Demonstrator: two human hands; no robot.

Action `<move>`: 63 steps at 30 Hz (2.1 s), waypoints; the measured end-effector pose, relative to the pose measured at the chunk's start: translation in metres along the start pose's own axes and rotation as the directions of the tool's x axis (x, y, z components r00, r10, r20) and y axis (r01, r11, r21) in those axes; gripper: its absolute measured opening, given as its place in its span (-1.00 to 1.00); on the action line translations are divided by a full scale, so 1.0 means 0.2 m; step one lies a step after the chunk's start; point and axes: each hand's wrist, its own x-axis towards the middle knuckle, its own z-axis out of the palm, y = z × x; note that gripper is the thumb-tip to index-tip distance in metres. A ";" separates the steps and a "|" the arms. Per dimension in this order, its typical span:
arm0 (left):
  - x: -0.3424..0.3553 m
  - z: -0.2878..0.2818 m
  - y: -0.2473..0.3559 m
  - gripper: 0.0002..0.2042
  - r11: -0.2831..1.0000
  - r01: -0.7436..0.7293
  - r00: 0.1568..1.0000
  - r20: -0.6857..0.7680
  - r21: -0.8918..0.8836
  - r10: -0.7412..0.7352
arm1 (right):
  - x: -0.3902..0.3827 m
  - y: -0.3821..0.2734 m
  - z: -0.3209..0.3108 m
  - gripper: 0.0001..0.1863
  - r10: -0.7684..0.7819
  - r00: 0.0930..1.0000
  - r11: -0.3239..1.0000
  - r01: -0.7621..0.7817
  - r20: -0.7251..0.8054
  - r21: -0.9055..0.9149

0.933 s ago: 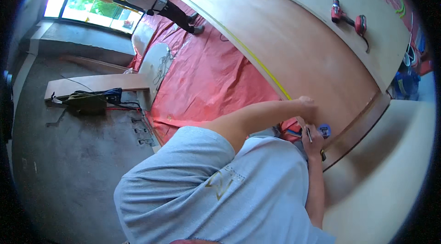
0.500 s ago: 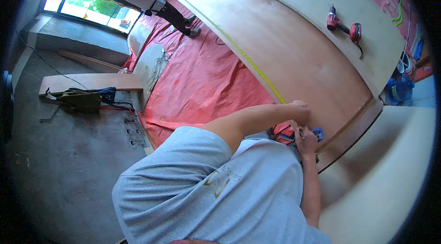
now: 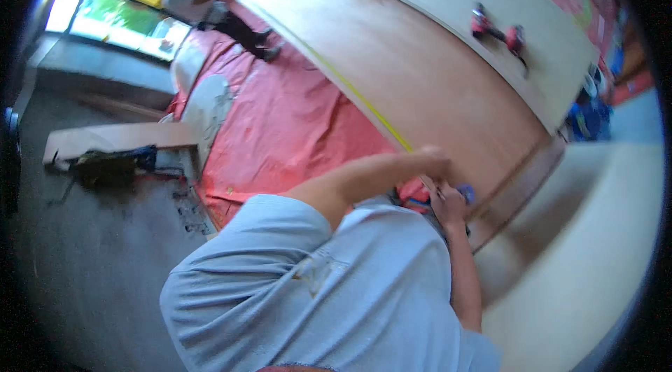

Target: The person uses a tape measure and a pencil to mark measurements on a wooden panel, then picks up a power drill and points it at the markings while talking to another person.

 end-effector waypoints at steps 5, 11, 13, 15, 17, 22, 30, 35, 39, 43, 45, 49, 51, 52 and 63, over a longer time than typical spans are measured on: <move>0.41 0.49 -0.70 -0.70 0.818 -0.430 0.874 -0.051 0.382 0.483 | 0.23 0.01 0.00 -0.55 -0.031 0.994 0.999 0.033 0.103 -0.017; -0.06 -0.15 -0.11 -0.67 0.988 0.132 0.990 -0.058 0.077 -0.128 | 0.04 0.07 -0.14 -0.79 0.086 0.987 0.926 -0.029 -0.137 0.376; -0.10 -0.18 -0.06 -0.66 0.989 0.141 0.990 -0.033 0.046 -0.139 | -0.04 0.09 -0.21 -0.80 0.112 0.990 0.938 -0.079 -0.080 0.337; -0.09 -0.13 -0.05 -0.62 0.974 0.223 0.973 -0.063 0.032 -0.220 | -0.12 0.10 -0.23 -0.82 0.138 0.990 0.946 -0.127 -0.017 0.299; -0.09 -0.12 -0.05 -0.62 0.980 0.195 0.979 -0.069 0.024 -0.193 | -0.17 0.11 -0.26 -0.81 0.166 0.983 0.938 -0.135 -0.073 0.319; -0.08 -0.06 -0.11 -0.62 0.979 0.199 0.965 -0.164 -0.040 -0.203 | -0.21 0.15 -0.25 -0.81 0.057 0.991 0.959 -0.022 -0.119 0.282; -0.09 -0.16 -0.04 -0.55 0.970 0.242 0.970 -0.029 0.022 -0.241 | -0.31 0.15 -0.20 -0.82 0.066 0.995 0.932 -0.035 -0.075 0.361; -0.08 -0.14 -0.07 -0.56 0.969 0.246 0.969 -0.013 0.033 -0.246 | -0.29 0.20 -0.21 -0.85 0.311 0.948 0.849 -0.249 -0.061 0.465; -0.08 -0.13 -0.08 -0.58 0.973 0.229 0.973 -0.016 0.031 -0.228 | -0.27 0.19 -0.22 -0.85 0.252 0.965 0.878 -0.196 -0.073 0.437; -0.09 -0.15 -0.04 -0.59 0.974 0.220 0.975 -0.028 0.045 -0.219 | -0.26 0.23 -0.19 -0.84 0.303 0.951 0.864 -0.244 -0.067 0.441; -0.09 -0.13 -0.04 -0.60 0.972 0.225 0.974 -0.053 0.062 -0.222 | -0.26 0.25 -0.18 -0.82 0.265 0.960 0.892 -0.209 -0.090 0.400; -0.10 -0.14 -0.03 -0.60 0.976 0.214 0.976 -0.060 0.047 -0.211 | -0.27 0.25 -0.20 -0.82 0.207 0.975 0.911 -0.164 -0.077 0.378; -0.10 -0.13 -0.04 -0.61 0.973 0.230 0.968 -0.100 -0.016 -0.230 | -0.27 0.25 -0.20 -0.82 0.189 0.977 0.911 -0.135 -0.102 0.390; -0.10 -0.12 -0.04 -0.61 0.973 0.229 0.968 -0.099 -0.016 -0.229 | -0.26 0.25 -0.20 -0.82 0.191 0.976 0.915 -0.139 -0.103 0.378; -0.10 -0.10 -0.07 -0.62 0.976 0.216 0.969 -0.124 0.004 -0.214 | -0.26 0.26 -0.20 -0.86 0.278 0.958 0.867 -0.218 -0.073 0.447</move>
